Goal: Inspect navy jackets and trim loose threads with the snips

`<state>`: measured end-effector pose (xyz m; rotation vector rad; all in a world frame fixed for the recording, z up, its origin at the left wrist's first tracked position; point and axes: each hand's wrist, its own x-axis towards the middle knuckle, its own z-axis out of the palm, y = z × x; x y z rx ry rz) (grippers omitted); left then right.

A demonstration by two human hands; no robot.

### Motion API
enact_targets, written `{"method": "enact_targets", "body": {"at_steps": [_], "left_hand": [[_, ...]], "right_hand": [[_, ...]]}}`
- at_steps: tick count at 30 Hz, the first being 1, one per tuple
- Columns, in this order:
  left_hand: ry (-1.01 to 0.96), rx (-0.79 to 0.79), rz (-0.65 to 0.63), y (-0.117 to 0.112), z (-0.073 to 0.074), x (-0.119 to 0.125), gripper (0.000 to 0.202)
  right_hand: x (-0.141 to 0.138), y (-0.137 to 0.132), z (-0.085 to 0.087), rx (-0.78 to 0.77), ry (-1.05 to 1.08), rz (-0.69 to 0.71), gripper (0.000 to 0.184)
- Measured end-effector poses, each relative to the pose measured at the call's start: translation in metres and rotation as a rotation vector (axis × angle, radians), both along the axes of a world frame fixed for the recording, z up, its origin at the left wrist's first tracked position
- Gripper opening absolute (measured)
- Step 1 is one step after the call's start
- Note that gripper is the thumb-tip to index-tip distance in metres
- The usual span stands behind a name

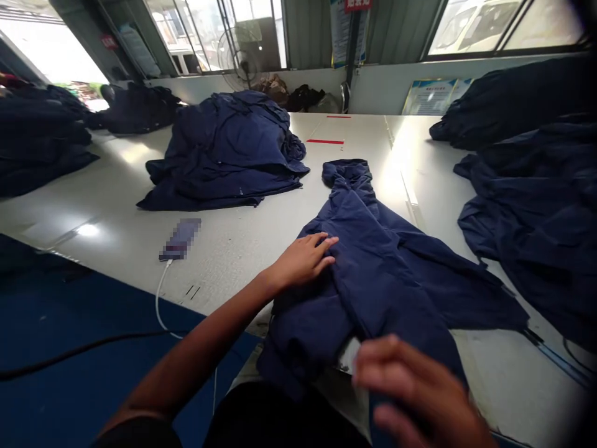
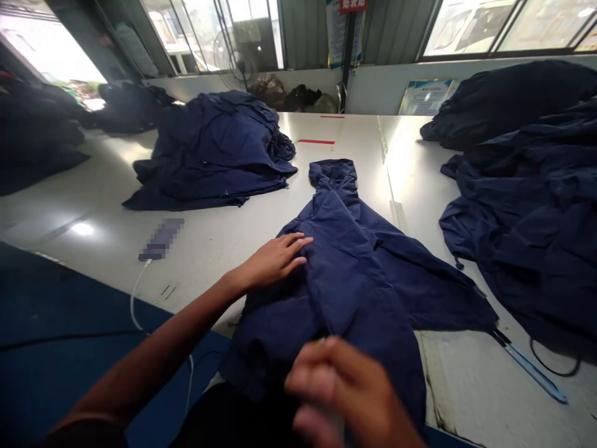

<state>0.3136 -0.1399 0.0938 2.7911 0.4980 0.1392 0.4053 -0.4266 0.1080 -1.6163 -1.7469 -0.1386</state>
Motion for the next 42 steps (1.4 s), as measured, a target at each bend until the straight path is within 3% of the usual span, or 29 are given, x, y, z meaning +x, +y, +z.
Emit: {"method": "enact_targets", "body": {"at_steps": [1,3,5,8,11,14,18,27,42], "left_hand": [[0.009,-0.013,0.016,0.014,-0.009,0.005,0.059],[0.011,-0.038,0.047,0.041,-0.022,0.017,0.061],[0.007,-0.057,0.058,0.062,-0.032,0.030,0.064],[0.028,-0.095,0.034,0.083,-0.049,0.043,0.078],[0.053,-0.121,-0.010,0.097,-0.065,0.037,0.101],[0.028,-0.128,-0.004,0.105,-0.074,0.020,0.111],[-0.018,-0.112,0.011,0.106,-0.079,0.005,0.117],[-0.044,-0.011,0.021,0.106,-0.083,0.006,0.116],[-0.067,0.015,0.009,0.109,-0.086,0.005,0.107]], "right_hand": [[0.019,0.019,0.007,-0.079,0.027,0.098,0.029],[0.060,0.067,0.014,-0.153,0.004,0.081,0.035],[0.101,0.121,0.009,-0.205,-0.124,0.087,0.038],[0.154,0.191,-0.024,-0.287,-0.313,0.057,0.046],[0.181,0.224,-0.068,-0.424,-0.371,-0.025,0.063],[0.185,0.220,-0.103,-0.508,-0.331,-0.096,0.073],[0.179,0.205,-0.120,-0.490,-0.305,-0.135,0.080],[0.176,0.204,-0.112,-0.471,-0.285,-0.154,0.085],[0.174,0.205,-0.109,-0.485,-0.269,-0.143,0.081]]}}
